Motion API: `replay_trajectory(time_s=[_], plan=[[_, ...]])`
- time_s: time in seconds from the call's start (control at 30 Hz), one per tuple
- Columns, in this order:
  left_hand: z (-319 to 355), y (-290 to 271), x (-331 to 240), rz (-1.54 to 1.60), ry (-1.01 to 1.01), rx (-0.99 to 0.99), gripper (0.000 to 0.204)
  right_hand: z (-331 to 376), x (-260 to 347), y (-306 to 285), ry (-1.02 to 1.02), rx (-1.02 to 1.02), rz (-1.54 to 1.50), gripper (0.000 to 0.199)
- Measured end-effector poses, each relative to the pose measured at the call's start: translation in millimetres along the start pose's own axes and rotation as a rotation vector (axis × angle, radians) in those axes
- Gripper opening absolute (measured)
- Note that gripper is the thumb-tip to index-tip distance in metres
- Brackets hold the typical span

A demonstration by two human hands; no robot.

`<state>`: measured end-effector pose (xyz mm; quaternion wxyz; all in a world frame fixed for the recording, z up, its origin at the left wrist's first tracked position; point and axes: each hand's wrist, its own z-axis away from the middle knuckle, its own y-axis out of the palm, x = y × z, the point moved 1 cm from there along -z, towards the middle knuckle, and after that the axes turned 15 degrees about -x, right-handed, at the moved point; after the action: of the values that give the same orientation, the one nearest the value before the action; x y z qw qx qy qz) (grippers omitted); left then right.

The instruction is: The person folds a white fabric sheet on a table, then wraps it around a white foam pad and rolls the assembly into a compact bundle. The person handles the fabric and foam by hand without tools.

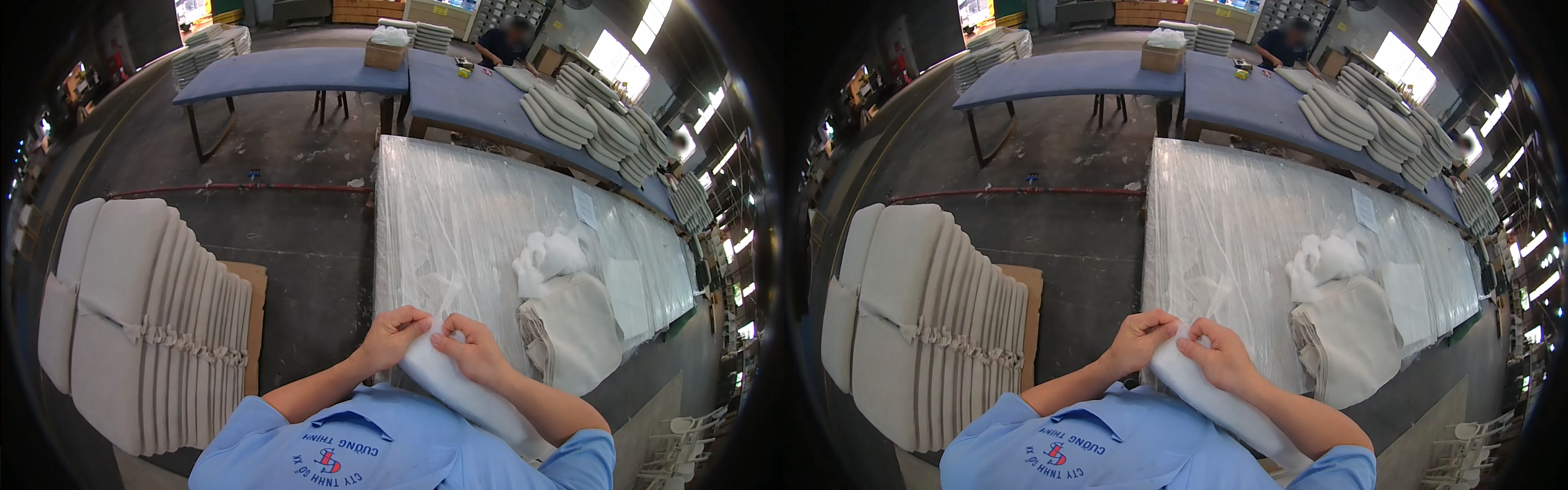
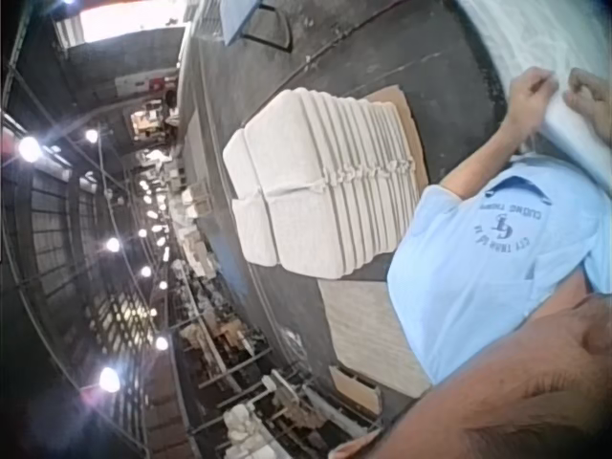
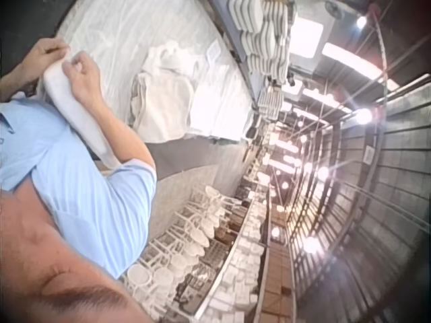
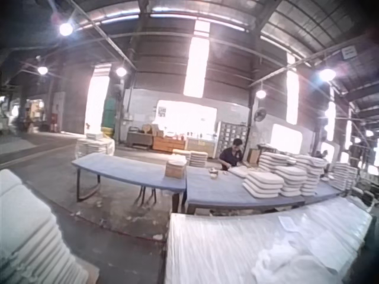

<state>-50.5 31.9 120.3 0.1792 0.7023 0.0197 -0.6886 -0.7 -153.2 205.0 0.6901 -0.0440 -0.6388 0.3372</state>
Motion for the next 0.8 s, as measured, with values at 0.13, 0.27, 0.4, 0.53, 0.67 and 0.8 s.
replay_trajectory(time_s=[0.13, 0.27, 0.4, 0.53, 0.67, 0.8], plan=[[2.1, 1.1, -2.0, 0.065, -0.042, -0.018, 0.013, -4.2, 26.0, 1.6, -0.153, 0.056, 0.318, 0.045], [-0.5, -0.3, 3.9, 0.015, -0.07, -0.068, 0.017, -20.3, 26.3, 6.5, -0.208, 0.133, 0.445, 0.051], [1.6, -3.2, 4.6, 0.094, 0.053, -0.302, 0.024, -32.0, 20.3, 8.3, -0.079, 0.244, 0.299, 0.051], [26.7, -14.6, -15.4, -0.202, 0.435, -0.301, 0.047, -41.2, 3.4, 8.1, 0.129, 0.32, 0.213, 0.055], [38.5, 0.6, -23.8, -0.517, 0.578, -0.06, 0.077, -52.8, -12.1, 9.5, 0.272, 0.355, 0.124, 0.06], [37.0, 3.4, -25.1, -0.632, 0.597, -0.011, 0.083, -52.5, -2.9, 7.6, 0.33, 0.366, 0.205, 0.062]])
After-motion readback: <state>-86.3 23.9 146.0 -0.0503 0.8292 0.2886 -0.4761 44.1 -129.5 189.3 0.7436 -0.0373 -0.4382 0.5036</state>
